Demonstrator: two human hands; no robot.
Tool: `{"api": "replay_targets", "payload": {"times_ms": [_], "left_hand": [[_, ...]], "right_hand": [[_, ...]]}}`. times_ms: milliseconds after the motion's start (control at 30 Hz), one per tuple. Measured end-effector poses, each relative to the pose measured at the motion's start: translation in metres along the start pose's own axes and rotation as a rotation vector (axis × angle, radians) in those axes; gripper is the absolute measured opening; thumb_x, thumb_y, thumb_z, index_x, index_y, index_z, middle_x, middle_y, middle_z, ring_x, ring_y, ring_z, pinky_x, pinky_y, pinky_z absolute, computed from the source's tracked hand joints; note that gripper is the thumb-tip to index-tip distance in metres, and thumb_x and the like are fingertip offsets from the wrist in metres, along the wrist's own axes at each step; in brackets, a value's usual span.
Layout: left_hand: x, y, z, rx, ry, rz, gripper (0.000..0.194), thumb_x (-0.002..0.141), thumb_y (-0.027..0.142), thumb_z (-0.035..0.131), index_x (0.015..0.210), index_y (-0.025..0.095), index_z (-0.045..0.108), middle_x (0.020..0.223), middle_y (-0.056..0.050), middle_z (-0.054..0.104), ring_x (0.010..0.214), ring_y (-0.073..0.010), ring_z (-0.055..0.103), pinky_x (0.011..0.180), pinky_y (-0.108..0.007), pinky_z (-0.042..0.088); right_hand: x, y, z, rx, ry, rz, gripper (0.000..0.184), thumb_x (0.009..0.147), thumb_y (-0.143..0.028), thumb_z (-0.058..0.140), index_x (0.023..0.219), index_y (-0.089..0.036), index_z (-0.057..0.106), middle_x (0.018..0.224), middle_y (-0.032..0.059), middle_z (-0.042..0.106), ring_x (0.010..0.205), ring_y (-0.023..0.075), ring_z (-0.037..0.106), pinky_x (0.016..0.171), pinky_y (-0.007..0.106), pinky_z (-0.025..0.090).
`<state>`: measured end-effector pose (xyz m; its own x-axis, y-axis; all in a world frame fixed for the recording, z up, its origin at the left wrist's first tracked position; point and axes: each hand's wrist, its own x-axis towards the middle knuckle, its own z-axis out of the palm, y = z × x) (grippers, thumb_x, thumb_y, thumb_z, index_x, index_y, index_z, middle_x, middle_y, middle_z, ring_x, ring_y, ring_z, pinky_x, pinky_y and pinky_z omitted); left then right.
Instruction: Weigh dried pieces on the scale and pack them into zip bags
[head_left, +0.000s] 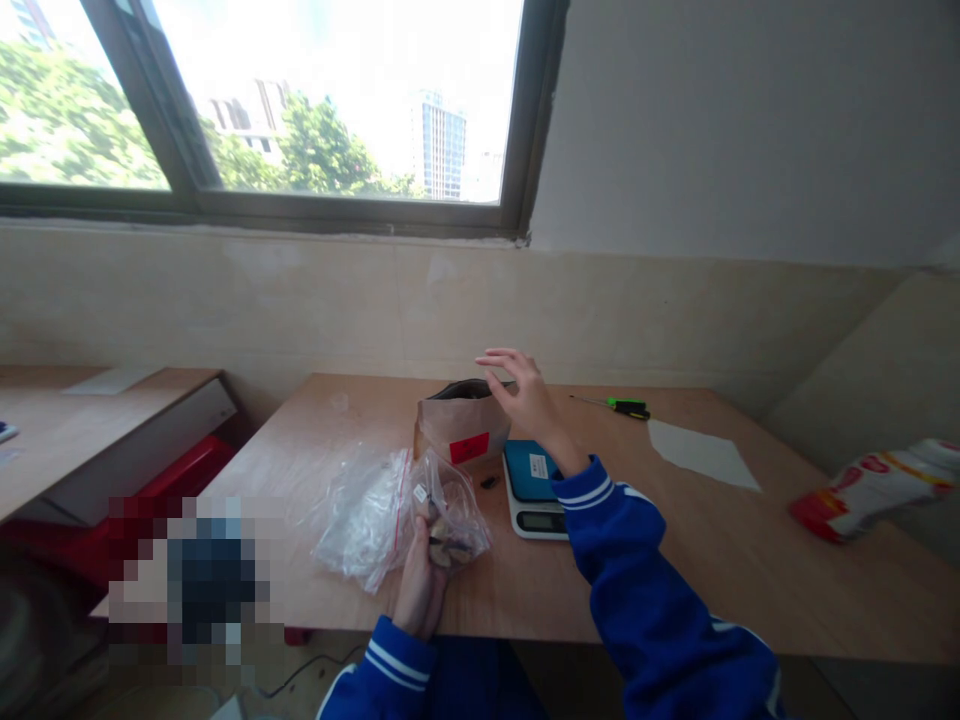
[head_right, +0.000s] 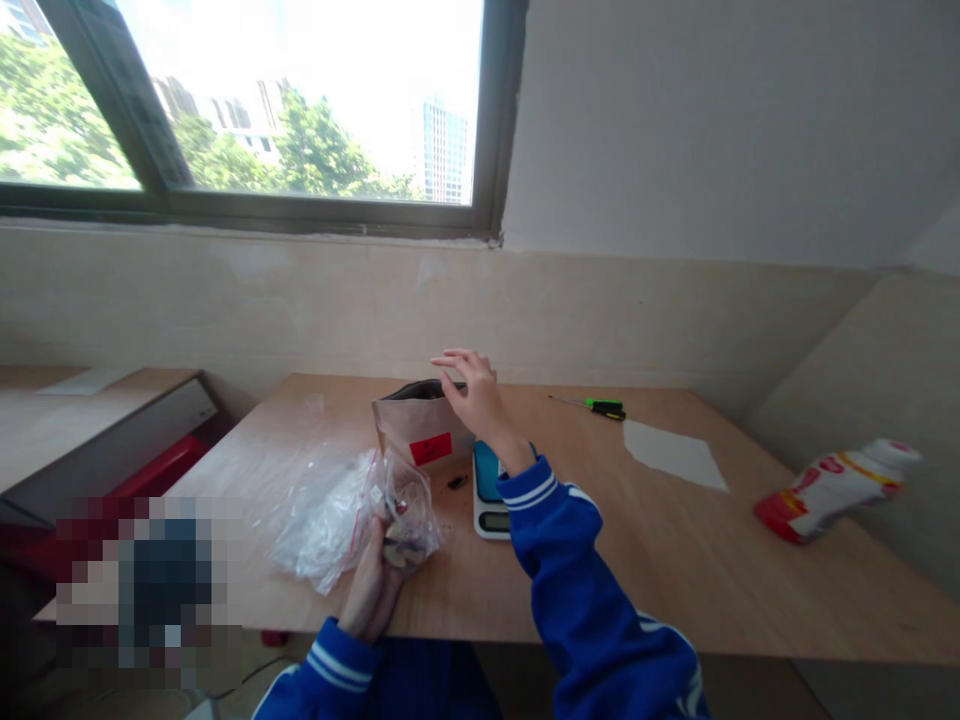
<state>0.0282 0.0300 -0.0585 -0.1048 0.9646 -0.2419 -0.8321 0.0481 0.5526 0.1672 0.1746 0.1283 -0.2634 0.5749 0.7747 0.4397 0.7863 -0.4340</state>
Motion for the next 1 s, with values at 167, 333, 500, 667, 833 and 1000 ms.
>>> {"api": "replay_targets", "payload": {"times_ms": [167,333,500,667,833,1000], "left_hand": [[0.001,-0.001,-0.001,-0.002,-0.005,0.003,0.038,0.088,0.044,0.054,0.119,0.023,0.063,0.116,-0.005,0.069,0.116,-0.018,0.059,0.109,-0.038,0.037],[0.0,0.0,0.001,0.017,-0.007,-0.006,0.037,0.091,0.043,0.05,0.121,0.026,0.061,0.121,-0.002,0.067,0.116,-0.0159,0.058,0.112,-0.039,0.033],[-0.001,0.001,0.001,0.011,0.005,-0.015,0.037,0.09,0.043,0.05,0.119,0.023,0.062,0.118,-0.004,0.068,0.114,-0.0165,0.06,0.112,-0.039,0.032],[0.0,0.001,0.002,-0.005,0.02,-0.015,0.037,0.09,0.043,0.051,0.121,0.025,0.061,0.122,-0.003,0.066,0.117,-0.0166,0.058,0.112,-0.038,0.033],[-0.001,0.002,0.003,-0.011,0.005,-0.022,0.039,0.088,0.044,0.054,0.12,0.023,0.061,0.122,-0.005,0.066,0.121,-0.0199,0.055,0.109,-0.04,0.037],[-0.001,0.002,0.004,-0.029,0.015,-0.012,0.038,0.088,0.043,0.055,0.12,0.024,0.061,0.124,-0.004,0.065,0.119,-0.0187,0.057,0.108,-0.037,0.038]], "right_hand": [[-0.06,0.0,-0.001,0.093,0.14,0.095,0.023,0.084,-0.008,0.042,0.077,-0.02,0.06,0.077,0.0023,0.06,0.076,0.0165,0.058,0.071,0.03,0.047],[-0.114,0.032,0.019,-0.198,-0.559,0.102,0.03,0.08,0.001,0.045,0.095,-0.016,0.065,0.095,0.0074,0.067,0.09,0.0192,0.06,0.084,0.034,0.047],[-0.122,0.043,0.04,-0.5,-0.779,0.067,0.026,0.083,-0.005,0.054,0.106,-0.012,0.065,0.105,0.0135,0.067,0.104,0.0269,0.056,0.09,0.043,0.043],[-0.109,0.027,0.034,-0.422,-0.783,0.063,0.016,0.083,-0.009,0.06,0.094,-0.016,0.069,0.098,0.0104,0.071,0.099,0.0261,0.059,0.09,0.043,0.043],[-0.062,-0.019,-0.013,0.098,-0.538,0.139,0.018,0.086,-0.024,0.061,0.101,-0.02,0.069,0.096,0.0041,0.071,0.083,0.0168,0.064,0.075,0.03,0.049],[-0.008,-0.035,-0.036,0.098,-0.121,0.089,0.02,0.085,-0.028,0.062,0.103,-0.023,0.068,0.096,0.0034,0.07,0.083,0.0169,0.062,0.077,0.031,0.049]]}}
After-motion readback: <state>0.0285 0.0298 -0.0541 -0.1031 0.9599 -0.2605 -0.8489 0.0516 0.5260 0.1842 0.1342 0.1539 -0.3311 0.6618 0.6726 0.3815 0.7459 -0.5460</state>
